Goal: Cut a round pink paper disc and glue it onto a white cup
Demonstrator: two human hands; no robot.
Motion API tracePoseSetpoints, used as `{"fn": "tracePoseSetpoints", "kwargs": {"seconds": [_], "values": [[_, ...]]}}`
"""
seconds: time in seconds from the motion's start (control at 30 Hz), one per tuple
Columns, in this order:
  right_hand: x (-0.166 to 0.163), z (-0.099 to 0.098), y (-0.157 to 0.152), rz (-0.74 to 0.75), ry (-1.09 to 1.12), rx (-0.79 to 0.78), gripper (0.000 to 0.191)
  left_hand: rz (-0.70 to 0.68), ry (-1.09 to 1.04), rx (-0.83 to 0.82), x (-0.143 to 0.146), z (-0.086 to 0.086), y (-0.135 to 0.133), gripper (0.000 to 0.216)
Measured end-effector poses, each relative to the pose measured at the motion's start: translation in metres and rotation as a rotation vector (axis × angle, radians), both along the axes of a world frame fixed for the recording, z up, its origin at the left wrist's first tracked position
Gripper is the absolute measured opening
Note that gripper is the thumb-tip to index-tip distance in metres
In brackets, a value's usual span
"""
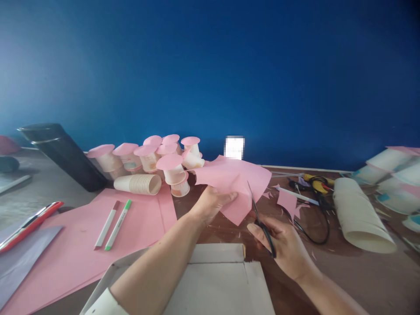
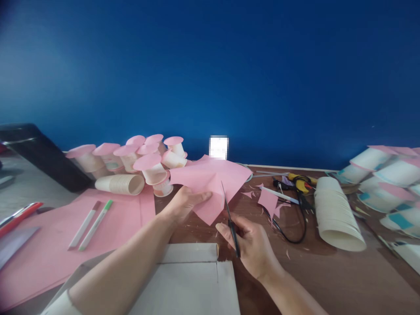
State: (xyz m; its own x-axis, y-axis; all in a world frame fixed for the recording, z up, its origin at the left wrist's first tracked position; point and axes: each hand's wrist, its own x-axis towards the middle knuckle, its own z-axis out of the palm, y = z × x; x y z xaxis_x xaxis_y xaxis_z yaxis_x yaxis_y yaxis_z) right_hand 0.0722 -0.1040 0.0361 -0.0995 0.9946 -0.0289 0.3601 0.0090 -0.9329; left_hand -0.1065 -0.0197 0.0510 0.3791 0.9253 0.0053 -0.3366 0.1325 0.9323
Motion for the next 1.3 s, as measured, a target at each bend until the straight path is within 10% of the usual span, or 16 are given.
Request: {"fn": "tracePoseSetpoints", "kwargs": {"seconds": [1.3], "values": [[-0.0001, -0.0014, -0.0001, -0.009, 0.003, -0.029, 0.033, -0.056, 0.018, 0.057, -0.0074, -0.0038, 0.0046, 0.047]]}}
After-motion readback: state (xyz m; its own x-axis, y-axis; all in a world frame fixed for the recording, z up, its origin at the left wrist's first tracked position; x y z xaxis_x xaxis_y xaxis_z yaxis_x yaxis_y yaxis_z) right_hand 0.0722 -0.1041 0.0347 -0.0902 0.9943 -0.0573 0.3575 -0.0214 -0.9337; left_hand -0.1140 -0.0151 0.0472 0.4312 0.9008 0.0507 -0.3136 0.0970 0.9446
